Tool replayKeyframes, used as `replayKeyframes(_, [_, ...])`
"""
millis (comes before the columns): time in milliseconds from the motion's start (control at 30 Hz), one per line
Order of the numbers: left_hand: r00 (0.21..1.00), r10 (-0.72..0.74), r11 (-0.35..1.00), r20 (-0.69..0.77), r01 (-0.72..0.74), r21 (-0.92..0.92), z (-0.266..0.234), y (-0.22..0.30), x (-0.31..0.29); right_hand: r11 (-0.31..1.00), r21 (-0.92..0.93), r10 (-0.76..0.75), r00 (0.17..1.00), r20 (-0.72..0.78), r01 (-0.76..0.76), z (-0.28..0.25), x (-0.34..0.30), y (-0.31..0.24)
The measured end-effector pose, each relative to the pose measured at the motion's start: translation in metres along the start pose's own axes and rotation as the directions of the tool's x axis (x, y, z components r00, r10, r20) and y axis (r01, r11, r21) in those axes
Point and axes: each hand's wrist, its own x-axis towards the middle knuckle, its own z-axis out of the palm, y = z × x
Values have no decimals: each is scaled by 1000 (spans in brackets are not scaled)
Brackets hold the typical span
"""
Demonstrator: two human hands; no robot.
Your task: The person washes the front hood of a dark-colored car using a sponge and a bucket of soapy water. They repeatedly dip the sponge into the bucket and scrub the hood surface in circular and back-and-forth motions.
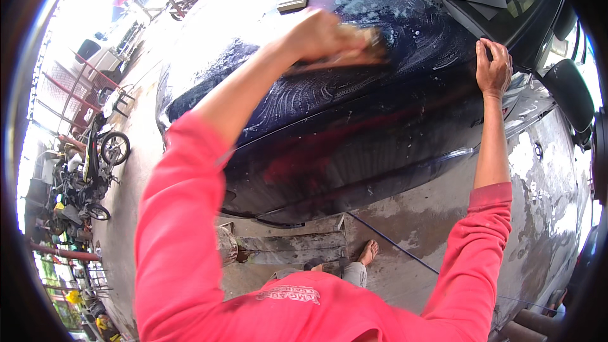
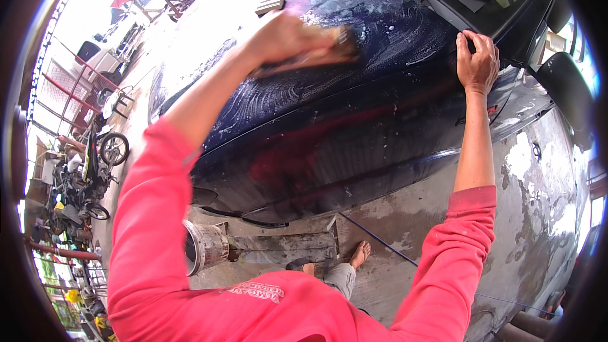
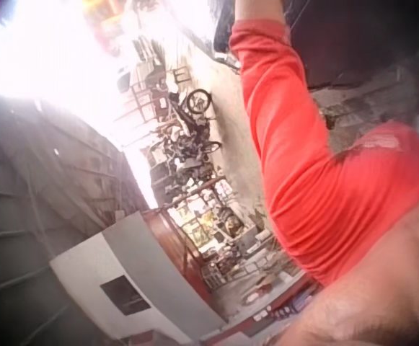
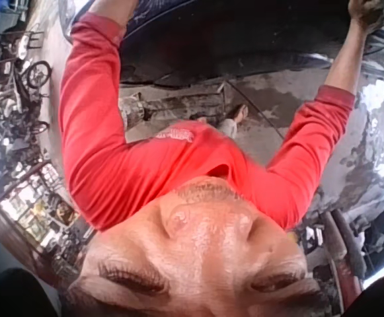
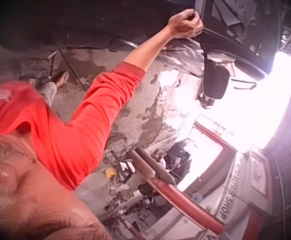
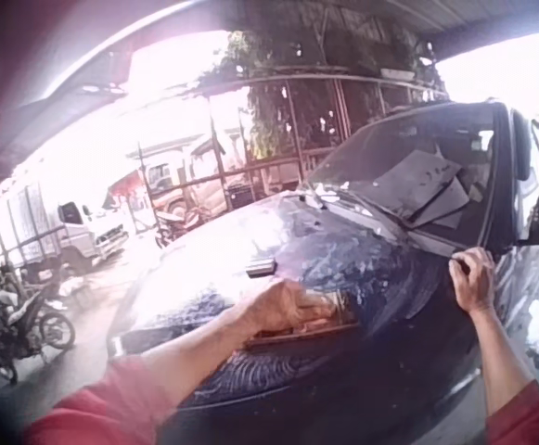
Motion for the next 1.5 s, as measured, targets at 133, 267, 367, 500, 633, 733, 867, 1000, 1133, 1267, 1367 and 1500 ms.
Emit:
replayKeyframes(133, [981,136,986,-140,-120,117,19,5,63,993,-80,94,989,115,-85,-11,0,-24])
replayKeyframes(267, [1000,-19,1000,24,19,22,-6,28,-9,927,-282,-135,921,366,248,-23,-15,-117])
replayKeyframes(367, [986,-129,988,109,138,-70,-37,25,-104,919,-95,-285,811,510,382,-24,-46,-227])
replayKeyframes(500, [832,-493,866,-254,444,-228,-48,-34,-302,899,181,-422,677,603,399,-31,-81,-363])
replayKeyframes(633, [436,-823,566,-365,577,-588,-6,-82,-538,792,480,-611,509,607,379,-40,-133,-493])
replayKeyframes(733, [160,-976,219,-151,780,-586,29,-91,-689,715,585,-699,411,585,382,-47,-171,-573])
replayKeyframes(867, [184,-983,181,4,968,-172,74,-98,-802,600,642,-798,301,522,478,-73,-213,-640])
replayKeyframes(1000, [14,-969,9,247,1000,-23,118,-104,-823,567,649,-822,295,488,506,-79,-228,-648])
replayKeyframes(1133, [106,-959,192,263,924,330,147,-102,-796,489,701,-870,349,349,519,-61,-204,-589])
replayKeyframes(1267, [-84,-954,44,289,911,410,139,-91,-767,550,535,-833,372,410,641,-50,-134,-484])
replayKeyframes(1367, [-107,-980,-13,167,876,483,111,-84,-749,641,537,-740,255,623,549,-37,-70,-397])
replayKeyframes(1500, [-253,-967,-236,13,921,311,70,-56,-737,469,499,-870,284,403,729,-2,-31,-311])
